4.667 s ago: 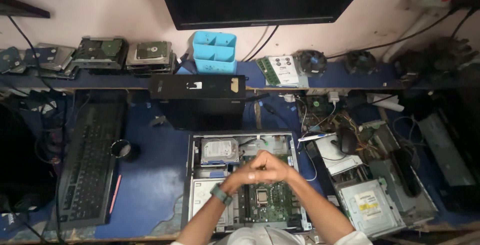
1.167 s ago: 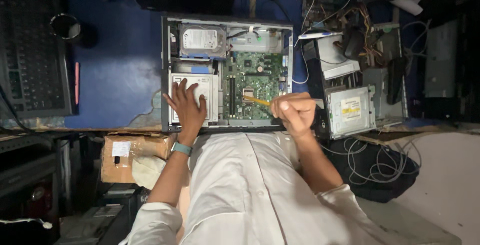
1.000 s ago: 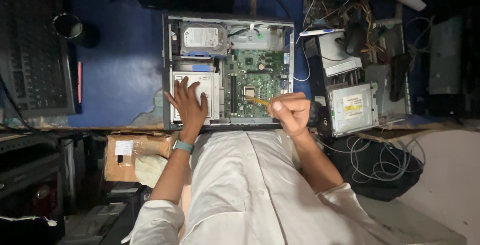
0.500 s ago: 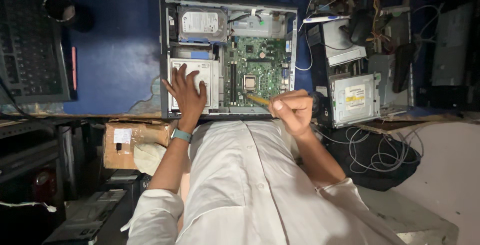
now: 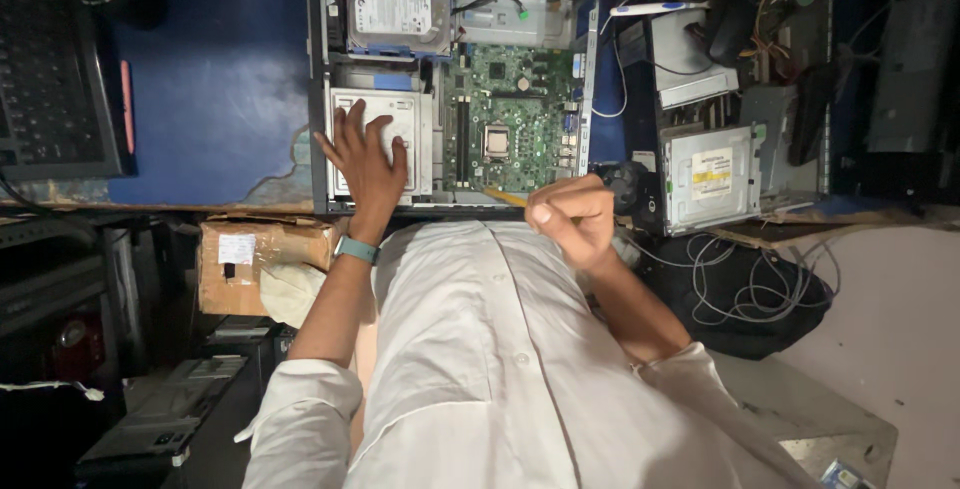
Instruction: The person works on an open desktop computer case on a workbench, using a screwdriver to unscrew components from the motherboard. They remove a cooling fan and a heatsink from the board, set parts aside, and continue unscrewing fasteners on the board.
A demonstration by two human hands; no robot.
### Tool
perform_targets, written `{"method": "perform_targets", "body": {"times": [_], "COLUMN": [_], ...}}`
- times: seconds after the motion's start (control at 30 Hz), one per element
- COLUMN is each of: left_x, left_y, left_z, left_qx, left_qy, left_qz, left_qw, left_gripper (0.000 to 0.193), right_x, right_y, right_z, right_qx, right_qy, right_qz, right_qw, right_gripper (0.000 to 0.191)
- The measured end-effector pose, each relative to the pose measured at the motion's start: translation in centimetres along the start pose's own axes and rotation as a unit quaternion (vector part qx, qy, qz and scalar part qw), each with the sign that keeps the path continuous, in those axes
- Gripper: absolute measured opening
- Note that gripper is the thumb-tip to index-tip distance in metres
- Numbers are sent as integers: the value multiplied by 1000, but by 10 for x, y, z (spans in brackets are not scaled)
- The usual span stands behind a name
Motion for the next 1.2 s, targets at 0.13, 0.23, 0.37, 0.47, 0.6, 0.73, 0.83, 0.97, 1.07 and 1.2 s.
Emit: {"method": "perform_targets", "body": {"times": [0.13,0.23,0.37,0.47,0.6,0.73,0.83,0.97,1.07,1.2], "left_x": [0,0,-1,-1,-2,-1,-1,0,0,1], "left_y": [0,1,0,1,1,1,2,3,2,2], "left_z": [0,0,0,0,-1,0,1,2,3,4], "left_qx": [-2,-3,-1,-4,-4,-7,-5,-5,-4,-2], "left_qy": [-4,-8,-4,-4,-2,-5,1,-5,-5,-7], "left_qz": [3,8,6,10,8,12,9,11,9,8], "left_qw": [1000,1000,1000,1000,1000,1000,1000,1000,1000,1000], "left_gripper": [33,34,33,32,33,33,33,33,32,31], "right_x": [4,6,9,10,11,12,13,13,12,12], "right_y": [0,1,1,1,-1,0,1,2,2,3], "right_z": [-1,-2,-3,-3,-2,-3,-5,-6,-7,-9], "right_qx": [-5,-1,-2,-7,-2,5,2,1,1,2], "right_qy": [6,18,15,10,12,22,18,21,25,20], "right_qz": [14,21,22,18,27,34,34,35,37,36], "right_qw": [1000,1000,1000,1000,1000,999,999,999,999,999], "right_gripper": [43,45,43,39,44,46,46,45,46,46]}}
Point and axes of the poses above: each hand's wrist, its own y-axis away from the middle knuckle, its own x-axis out of the palm, z = x × y, the point moved 2 cm from there along -y, towards the middle knuckle, and after that the axes turned 15 degrees about -x, right-handed, at the moved point
